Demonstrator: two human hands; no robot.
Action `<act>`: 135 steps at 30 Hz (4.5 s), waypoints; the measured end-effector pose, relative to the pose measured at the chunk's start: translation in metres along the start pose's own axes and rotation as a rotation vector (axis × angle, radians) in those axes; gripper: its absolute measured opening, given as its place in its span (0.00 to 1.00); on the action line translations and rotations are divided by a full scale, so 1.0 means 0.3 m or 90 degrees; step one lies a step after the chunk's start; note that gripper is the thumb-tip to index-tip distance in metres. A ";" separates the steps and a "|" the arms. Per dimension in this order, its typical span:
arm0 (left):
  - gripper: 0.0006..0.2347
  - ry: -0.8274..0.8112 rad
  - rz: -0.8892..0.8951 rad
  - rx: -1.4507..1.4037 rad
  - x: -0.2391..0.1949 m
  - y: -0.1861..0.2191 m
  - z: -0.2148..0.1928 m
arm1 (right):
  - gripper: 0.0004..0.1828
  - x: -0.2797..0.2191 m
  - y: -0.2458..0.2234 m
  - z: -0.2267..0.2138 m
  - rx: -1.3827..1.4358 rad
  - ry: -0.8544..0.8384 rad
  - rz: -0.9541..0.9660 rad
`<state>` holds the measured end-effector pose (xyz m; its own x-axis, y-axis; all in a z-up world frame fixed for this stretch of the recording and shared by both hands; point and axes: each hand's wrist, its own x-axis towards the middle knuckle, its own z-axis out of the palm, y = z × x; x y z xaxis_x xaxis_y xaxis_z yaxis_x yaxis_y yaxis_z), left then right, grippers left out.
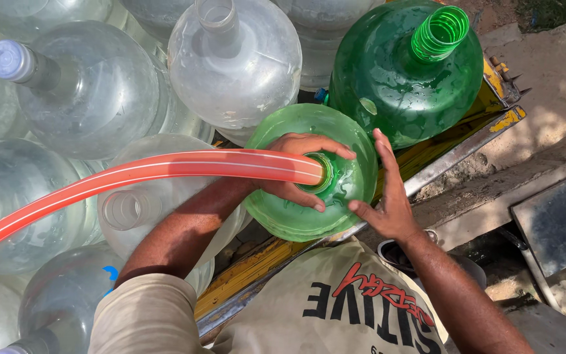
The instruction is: The person fills large plastic bottles with water using a hose while they are in the bed of a vehicle. The person holds the end of the hose and directs the water into the opening of each bottle, moving it from one bottle to the next once it is full.
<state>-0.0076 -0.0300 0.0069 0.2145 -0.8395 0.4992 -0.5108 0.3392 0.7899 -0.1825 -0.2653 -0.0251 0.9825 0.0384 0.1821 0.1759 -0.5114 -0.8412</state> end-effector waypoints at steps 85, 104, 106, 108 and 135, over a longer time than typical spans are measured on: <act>0.22 0.104 -0.102 -0.115 -0.041 -0.061 0.071 | 0.42 0.185 -0.087 0.147 -0.051 0.014 -0.137; 0.29 0.058 -0.128 -0.138 -0.037 -0.056 0.055 | 0.48 0.184 -0.081 0.131 -0.030 0.007 -0.115; 0.29 0.044 -0.155 -0.149 -0.049 -0.043 0.053 | 0.48 0.184 -0.080 0.137 -0.021 0.008 -0.115; 0.28 0.034 -0.175 -0.167 -0.053 -0.040 0.044 | 0.49 0.181 -0.080 0.137 -0.013 0.012 -0.116; 0.25 0.051 -0.113 -0.242 -0.040 -0.063 0.068 | 0.44 -0.168 -0.265 0.144 -0.206 0.114 0.014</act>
<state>-0.0173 -0.0350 -0.0214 0.3429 -0.8688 0.3573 -0.1201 0.3367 0.9339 -0.2433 -0.1894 0.0106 0.9547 -0.1113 0.2759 0.0985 -0.7566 -0.6464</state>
